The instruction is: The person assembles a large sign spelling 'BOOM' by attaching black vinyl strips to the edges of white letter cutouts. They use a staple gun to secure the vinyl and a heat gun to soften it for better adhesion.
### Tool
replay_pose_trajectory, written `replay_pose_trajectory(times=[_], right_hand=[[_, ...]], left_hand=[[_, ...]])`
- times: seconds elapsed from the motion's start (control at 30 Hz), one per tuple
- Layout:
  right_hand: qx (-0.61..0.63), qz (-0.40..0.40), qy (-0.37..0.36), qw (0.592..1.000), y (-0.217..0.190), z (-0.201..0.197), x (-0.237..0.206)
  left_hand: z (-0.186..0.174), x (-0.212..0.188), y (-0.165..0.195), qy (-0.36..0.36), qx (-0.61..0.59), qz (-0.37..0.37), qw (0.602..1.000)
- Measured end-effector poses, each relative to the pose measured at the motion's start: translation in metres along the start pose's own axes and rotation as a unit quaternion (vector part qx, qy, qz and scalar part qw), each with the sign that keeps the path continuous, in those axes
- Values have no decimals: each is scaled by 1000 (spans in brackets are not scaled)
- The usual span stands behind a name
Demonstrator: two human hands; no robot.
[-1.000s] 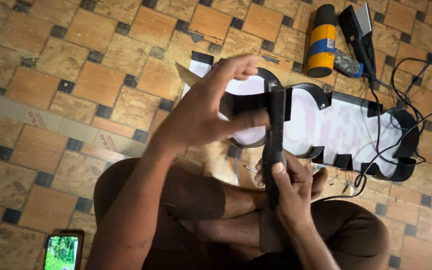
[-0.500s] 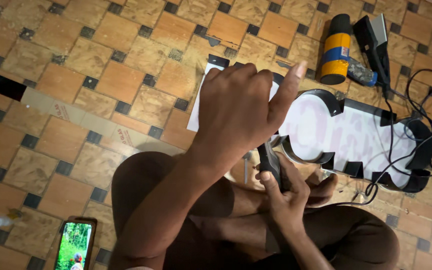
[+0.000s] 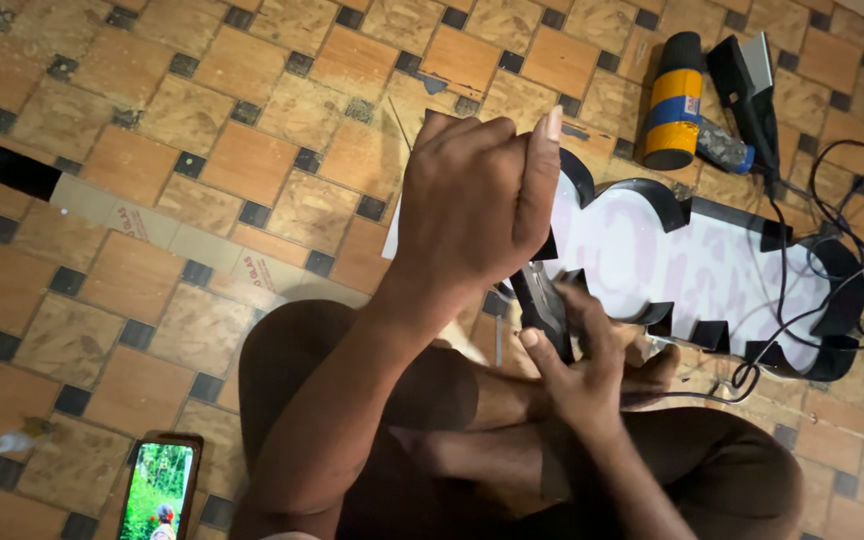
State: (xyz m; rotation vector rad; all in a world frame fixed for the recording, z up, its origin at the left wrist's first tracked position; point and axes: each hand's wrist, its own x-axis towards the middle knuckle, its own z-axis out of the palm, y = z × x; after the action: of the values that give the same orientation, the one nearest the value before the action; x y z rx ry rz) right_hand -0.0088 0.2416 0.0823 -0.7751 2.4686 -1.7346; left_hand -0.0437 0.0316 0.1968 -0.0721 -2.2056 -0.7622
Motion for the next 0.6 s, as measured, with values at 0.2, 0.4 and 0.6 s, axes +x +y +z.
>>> replay_pose_trajectory(times=[0.2, 0.4, 0.6], right_hand=[[50, -46, -37, 997, -34, -3, 45], [-33, -97, -17, 995, -53, -3, 60], [56, -61, -39, 996, -44, -4, 47]], left_hand=[[-1, -4, 3, 8, -31, 37, 999], [-5, -4, 3, 1, -70, 82, 994], [-4, -11, 14, -55, -30, 32, 997]])
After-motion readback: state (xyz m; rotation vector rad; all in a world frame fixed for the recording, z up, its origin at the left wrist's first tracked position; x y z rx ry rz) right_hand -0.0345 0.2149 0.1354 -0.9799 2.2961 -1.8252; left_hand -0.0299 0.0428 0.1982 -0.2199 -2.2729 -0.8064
